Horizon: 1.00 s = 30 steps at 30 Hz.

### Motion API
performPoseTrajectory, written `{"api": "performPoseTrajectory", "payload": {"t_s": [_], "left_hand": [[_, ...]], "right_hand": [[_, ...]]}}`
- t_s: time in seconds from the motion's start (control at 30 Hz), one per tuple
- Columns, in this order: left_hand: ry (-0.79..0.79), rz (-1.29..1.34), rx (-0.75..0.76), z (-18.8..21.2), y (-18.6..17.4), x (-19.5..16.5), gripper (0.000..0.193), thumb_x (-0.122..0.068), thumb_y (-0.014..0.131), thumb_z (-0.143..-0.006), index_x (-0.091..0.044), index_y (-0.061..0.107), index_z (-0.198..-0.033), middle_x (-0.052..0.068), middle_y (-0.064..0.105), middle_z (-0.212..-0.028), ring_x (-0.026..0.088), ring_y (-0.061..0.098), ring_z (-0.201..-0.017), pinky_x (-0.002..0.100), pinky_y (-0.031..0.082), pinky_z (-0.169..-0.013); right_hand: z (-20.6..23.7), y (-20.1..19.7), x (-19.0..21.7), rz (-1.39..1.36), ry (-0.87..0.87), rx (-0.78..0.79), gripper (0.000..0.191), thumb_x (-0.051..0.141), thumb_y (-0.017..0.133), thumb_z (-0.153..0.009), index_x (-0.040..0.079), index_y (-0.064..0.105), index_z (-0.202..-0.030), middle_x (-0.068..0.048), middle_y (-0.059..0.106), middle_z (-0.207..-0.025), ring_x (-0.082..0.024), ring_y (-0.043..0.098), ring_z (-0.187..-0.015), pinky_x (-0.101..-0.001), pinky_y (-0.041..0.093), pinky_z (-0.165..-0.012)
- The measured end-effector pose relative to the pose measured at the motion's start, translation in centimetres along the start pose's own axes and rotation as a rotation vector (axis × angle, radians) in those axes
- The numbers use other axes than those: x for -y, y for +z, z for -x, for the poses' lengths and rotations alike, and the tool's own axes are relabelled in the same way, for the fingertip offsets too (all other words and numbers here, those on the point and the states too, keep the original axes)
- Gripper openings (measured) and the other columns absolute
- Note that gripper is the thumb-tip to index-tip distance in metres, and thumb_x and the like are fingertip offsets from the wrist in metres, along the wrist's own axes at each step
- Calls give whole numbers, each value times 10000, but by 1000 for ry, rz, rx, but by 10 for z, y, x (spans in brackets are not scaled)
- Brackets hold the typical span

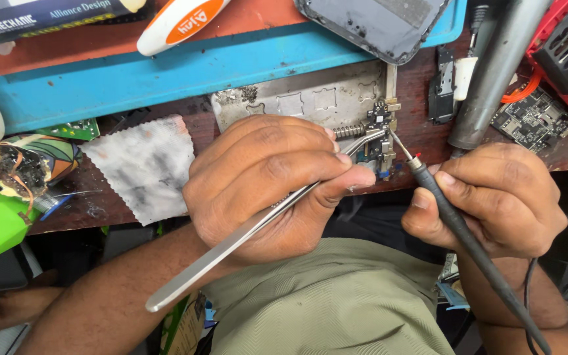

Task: The person sits at a repair workbench and solders a small circuit board held in a jig, using tweezers in one hand and a soldering iron in the other to work on board components. Near the end they set the iron aside and pick up a toothbrush and a spray bottle to clean the board area.

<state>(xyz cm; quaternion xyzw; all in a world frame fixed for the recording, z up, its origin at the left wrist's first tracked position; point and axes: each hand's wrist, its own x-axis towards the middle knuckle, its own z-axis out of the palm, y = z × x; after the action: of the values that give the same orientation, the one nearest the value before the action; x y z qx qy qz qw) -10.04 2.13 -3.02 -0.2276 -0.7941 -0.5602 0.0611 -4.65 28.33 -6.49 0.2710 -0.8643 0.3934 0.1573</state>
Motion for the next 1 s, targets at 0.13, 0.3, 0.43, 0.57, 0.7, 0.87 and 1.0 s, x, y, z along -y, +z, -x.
{"api": "performPoseTrajectory", "payload": {"t_s": [0.13, 0.3, 0.43, 0.57, 0.7, 0.87, 1.0], "left_hand": [[-1, -2, -2, 2, 0, 1, 240, -168, 879, -927, -42, 684, -985, 82, 729, -909, 213, 764, -841, 301, 605, -737], [-7, 0, -7, 2, 1, 1, 236, -171, 877, -928, -46, 683, -977, 79, 731, -906, 207, 765, -835, 296, 606, -732], [1, 3, -8, 2, 1, 2, 237, -171, 875, -933, -44, 680, -981, 81, 730, -907, 207, 763, -834, 295, 606, -733], [0, 10, -11, 1, 2, 1, 240, -165, 878, -927, -40, 680, -976, 82, 728, -899, 205, 763, -826, 292, 594, -709], [1, 9, -12, 1, 2, 1, 241, -161, 881, -928, -39, 679, -975, 83, 726, -898, 207, 761, -826, 294, 595, -708], [-1, 9, -5, 1, 1, 1, 239, -166, 879, -925, -43, 681, -975, 80, 728, -903, 207, 765, -833, 296, 608, -727], [2, 12, -1, 1, 1, 1, 241, -166, 880, -920, -40, 681, -971, 81, 724, -891, 211, 763, -827, 296, 603, -715]], "right_hand": [[1, -1, 1, 12, 11, 16, 234, 51, 841, -861, -25, 619, -868, -147, 657, -793, -250, 687, -668, -338, 535, -567], [2, 0, 1, 14, 5, 11, 242, 67, 839, -856, -20, 614, -855, -146, 661, -780, -251, 692, -661, -366, 536, -603], [1, 0, -1, 6, -5, 6, 242, 66, 839, -856, -20, 612, -849, -147, 658, -772, -246, 692, -656, -358, 534, -594], [0, 1, -1, 1, -13, -4, 240, 64, 840, -851, -21, 615, -848, -148, 659, -774, -243, 687, -653, -356, 531, -591], [1, -1, 2, 15, 42, 18, 242, 64, 844, -870, -14, 615, -862, -142, 658, -799, -252, 696, -686, -338, 535, -576], [2, -1, 1, 10, 21, 15, 242, 68, 841, -864, -15, 614, -853, -140, 656, -791, -245, 693, -673, -333, 532, -566], [2, -2, 3, 12, 44, 20, 243, 69, 843, -876, -12, 613, -864, -140, 659, -803, -249, 699, -690, -338, 538, -577]]}}
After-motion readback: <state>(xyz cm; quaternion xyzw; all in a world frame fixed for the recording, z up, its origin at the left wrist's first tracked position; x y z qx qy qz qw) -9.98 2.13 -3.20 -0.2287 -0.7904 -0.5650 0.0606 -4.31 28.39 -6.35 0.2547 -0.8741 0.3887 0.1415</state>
